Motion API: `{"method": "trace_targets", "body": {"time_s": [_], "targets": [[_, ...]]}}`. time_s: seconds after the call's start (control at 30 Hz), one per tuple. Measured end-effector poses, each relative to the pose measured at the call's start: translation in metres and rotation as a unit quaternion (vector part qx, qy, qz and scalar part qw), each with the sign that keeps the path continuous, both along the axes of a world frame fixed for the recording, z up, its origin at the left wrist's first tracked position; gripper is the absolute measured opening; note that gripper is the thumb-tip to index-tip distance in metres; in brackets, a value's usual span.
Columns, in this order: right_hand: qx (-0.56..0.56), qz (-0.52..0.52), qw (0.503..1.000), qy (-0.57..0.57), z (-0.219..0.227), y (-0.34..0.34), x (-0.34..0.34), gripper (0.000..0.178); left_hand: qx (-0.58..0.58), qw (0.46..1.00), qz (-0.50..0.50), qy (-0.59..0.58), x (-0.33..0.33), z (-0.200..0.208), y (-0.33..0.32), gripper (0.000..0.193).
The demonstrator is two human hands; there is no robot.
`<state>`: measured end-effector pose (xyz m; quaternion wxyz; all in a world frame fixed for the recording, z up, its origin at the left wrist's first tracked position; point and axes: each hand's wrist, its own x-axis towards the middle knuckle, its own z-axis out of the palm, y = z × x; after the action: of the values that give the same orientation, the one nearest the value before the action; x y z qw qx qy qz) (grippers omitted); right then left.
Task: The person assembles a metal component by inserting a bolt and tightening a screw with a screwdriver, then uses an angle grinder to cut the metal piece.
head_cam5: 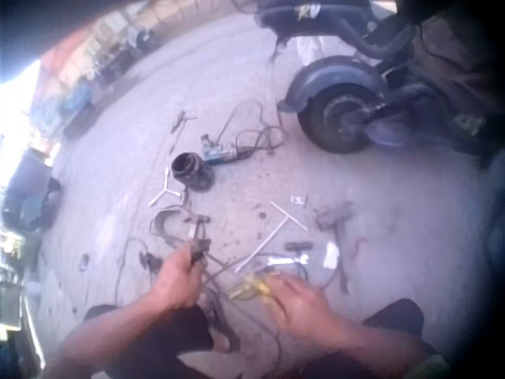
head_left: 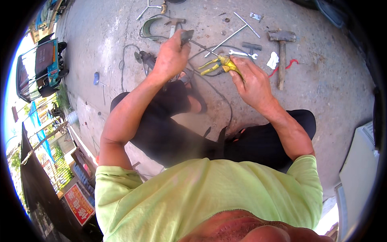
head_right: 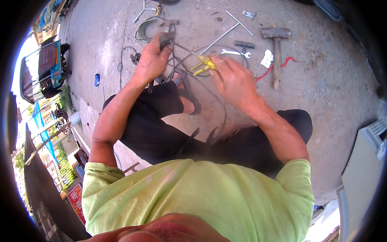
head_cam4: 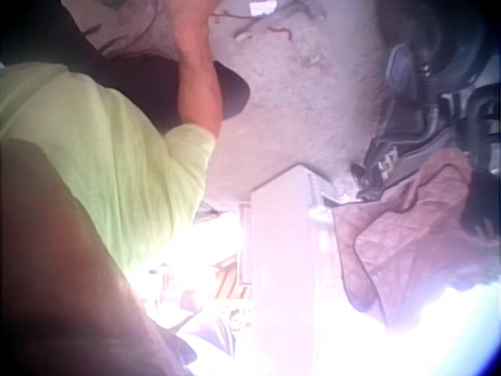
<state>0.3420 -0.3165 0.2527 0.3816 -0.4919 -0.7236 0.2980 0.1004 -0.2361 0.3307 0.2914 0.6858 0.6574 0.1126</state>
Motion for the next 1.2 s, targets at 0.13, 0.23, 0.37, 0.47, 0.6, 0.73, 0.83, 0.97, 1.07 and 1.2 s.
{"method": "trace_targets", "body": {"time_s": [0.13,0.23,0.37,0.47,0.6,0.73,0.83,0.97,1.07,1.2], "targets": [[0.003,-0.001,0.999,0.041,-0.007,-0.005,-0.004,0.036,0.035,0.999,-0.014,0.011,0.0,-0.01,-0.004,0.039],[-0.338,0.025,0.912,0.23,0.001,0.01,0.004,0.036,0.075,0.995,-0.048,0.036,-0.008,-0.023,-0.004,0.038],[-0.624,0.085,0.62,0.469,-0.005,0.027,0.017,0.037,0.096,0.994,-0.057,0.02,-0.016,-0.031,0.001,0.037],[-0.639,0.093,0.582,0.494,-0.015,0.034,0.018,0.038,0.08,0.996,-0.046,0.021,-0.014,-0.027,0.007,0.037],[-0.522,0.069,0.766,0.367,-0.001,0.032,0.01,0.037,0.07,0.997,-0.021,0.013,-0.008,-0.011,0.009,0.037],[-0.262,0.048,0.945,0.191,-0.008,0.024,0.001,0.034,0.08,0.996,-0.014,0.021,-0.012,-0.012,0.012,0.037],[-0.036,0.018,0.995,0.093,-0.016,0.017,-0.005,0.033,0.106,0.993,-0.048,0.016,-0.016,-0.02,0.01,0.038],[-0.436,0.029,0.854,0.282,0.005,0.014,0.0,0.033,0.063,0.998,-0.011,0.019,-0.006,-0.014,0.001,0.037],[-0.644,0.11,0.543,0.528,-0.015,0.031,0.02,0.033,0.072,0.997,-0.019,0.019,-0.004,-0.013,0.002,0.038],[-0.644,0.137,0.545,0.518,-0.027,0.039,0.023,0.037,0.06,0.998,-0.017,0.02,-0.006,-0.013,0.004,0.038]]}}
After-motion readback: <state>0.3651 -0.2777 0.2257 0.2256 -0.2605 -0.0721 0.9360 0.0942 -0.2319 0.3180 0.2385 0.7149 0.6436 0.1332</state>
